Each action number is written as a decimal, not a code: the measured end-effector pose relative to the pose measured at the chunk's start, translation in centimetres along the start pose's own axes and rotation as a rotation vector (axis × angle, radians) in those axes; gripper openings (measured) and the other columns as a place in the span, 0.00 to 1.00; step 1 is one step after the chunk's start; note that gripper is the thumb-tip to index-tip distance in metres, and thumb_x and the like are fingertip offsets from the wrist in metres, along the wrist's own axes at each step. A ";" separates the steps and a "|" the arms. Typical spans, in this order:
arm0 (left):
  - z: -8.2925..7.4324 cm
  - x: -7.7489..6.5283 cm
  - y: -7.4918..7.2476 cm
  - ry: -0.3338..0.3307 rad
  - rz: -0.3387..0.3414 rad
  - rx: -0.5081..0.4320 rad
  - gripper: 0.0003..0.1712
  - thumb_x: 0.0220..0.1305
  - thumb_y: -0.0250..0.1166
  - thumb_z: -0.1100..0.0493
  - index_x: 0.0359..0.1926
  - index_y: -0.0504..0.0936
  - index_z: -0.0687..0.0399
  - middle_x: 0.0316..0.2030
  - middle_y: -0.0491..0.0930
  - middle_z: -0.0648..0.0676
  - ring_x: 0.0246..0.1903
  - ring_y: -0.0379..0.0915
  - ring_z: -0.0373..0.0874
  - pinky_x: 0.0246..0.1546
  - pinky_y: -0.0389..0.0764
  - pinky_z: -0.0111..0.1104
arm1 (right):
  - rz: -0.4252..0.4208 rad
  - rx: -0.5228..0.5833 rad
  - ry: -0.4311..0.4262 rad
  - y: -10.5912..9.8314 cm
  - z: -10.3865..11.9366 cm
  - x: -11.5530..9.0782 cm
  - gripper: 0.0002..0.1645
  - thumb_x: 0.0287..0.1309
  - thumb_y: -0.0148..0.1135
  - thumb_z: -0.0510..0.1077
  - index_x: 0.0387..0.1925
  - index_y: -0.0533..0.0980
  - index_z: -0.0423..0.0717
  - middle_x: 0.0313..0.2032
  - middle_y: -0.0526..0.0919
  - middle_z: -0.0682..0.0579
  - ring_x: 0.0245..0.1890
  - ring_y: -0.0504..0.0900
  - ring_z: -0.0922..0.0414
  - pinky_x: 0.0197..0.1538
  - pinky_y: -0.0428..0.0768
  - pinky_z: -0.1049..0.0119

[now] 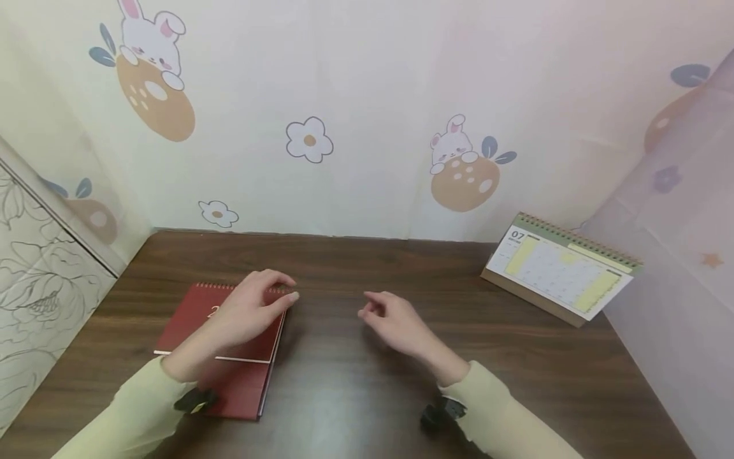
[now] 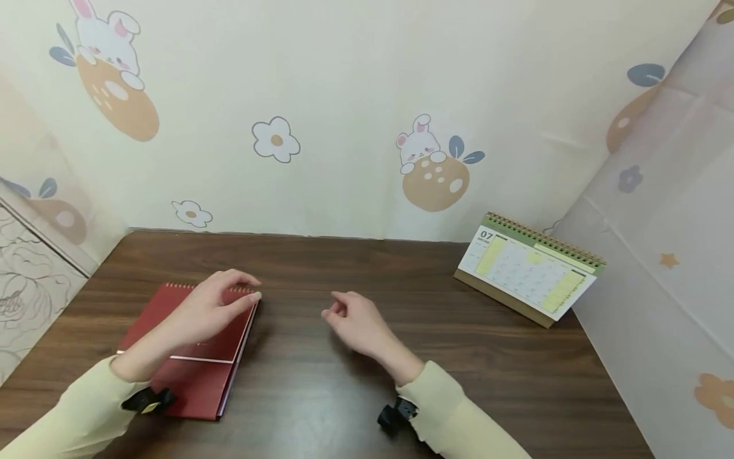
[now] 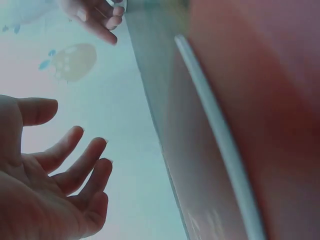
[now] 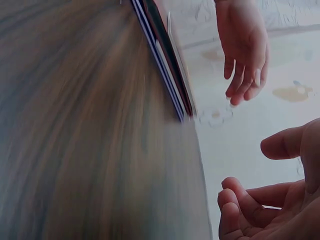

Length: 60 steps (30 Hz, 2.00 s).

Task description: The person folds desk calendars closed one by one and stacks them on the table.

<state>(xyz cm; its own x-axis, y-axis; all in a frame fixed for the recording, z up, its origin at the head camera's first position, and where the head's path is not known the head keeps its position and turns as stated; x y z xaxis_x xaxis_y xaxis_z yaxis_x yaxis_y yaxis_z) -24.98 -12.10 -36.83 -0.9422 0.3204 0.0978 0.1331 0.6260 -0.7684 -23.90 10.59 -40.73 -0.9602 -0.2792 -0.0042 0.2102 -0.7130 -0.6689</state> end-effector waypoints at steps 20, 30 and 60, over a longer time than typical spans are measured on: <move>-7.2 9.8 10.1 0.051 0.208 -0.304 0.15 0.70 0.63 0.47 0.50 0.81 0.48 0.45 0.81 0.45 0.49 0.75 0.40 0.53 0.74 0.40 | -0.172 -0.113 0.200 -12.4 -9.5 -6.2 0.30 0.73 0.55 0.49 0.65 0.69 0.32 0.50 0.82 0.40 0.56 0.77 0.41 0.58 0.71 0.43; -11.3 13.8 14.7 0.038 0.200 -0.437 0.17 0.71 0.62 0.45 0.53 0.80 0.48 0.48 0.80 0.45 0.49 0.75 0.40 0.51 0.76 0.37 | -0.395 -0.106 0.349 -18.7 -15.5 -10.5 0.32 0.75 0.49 0.55 0.66 0.68 0.34 0.57 0.77 0.31 0.58 0.73 0.35 0.51 0.70 0.44; -20.5 19.7 25.5 -0.082 0.226 -0.680 0.34 0.71 0.59 0.42 0.73 0.65 0.45 0.68 0.69 0.44 0.65 0.65 0.38 0.63 0.68 0.35 | -0.873 0.425 0.642 -27.1 -25.0 -15.6 0.34 0.72 0.51 0.50 0.76 0.57 0.58 0.73 0.61 0.57 0.68 0.61 0.62 0.68 0.62 0.67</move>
<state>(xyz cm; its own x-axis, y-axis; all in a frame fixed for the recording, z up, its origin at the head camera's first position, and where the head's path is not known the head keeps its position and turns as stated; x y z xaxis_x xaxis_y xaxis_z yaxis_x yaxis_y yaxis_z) -33.88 24.76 -41.55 -0.8855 0.4567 -0.0858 0.4644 0.8632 -0.1981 -19.18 50.38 -41.16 -0.6999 0.7038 -0.1217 -0.6410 -0.6941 -0.3278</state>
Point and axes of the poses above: each hand's wrist, its own x-axis towards the middle knuckle, its own y-axis out of the palm, z = x × y, the point moved 10 cm from there along x, towards the middle knuckle
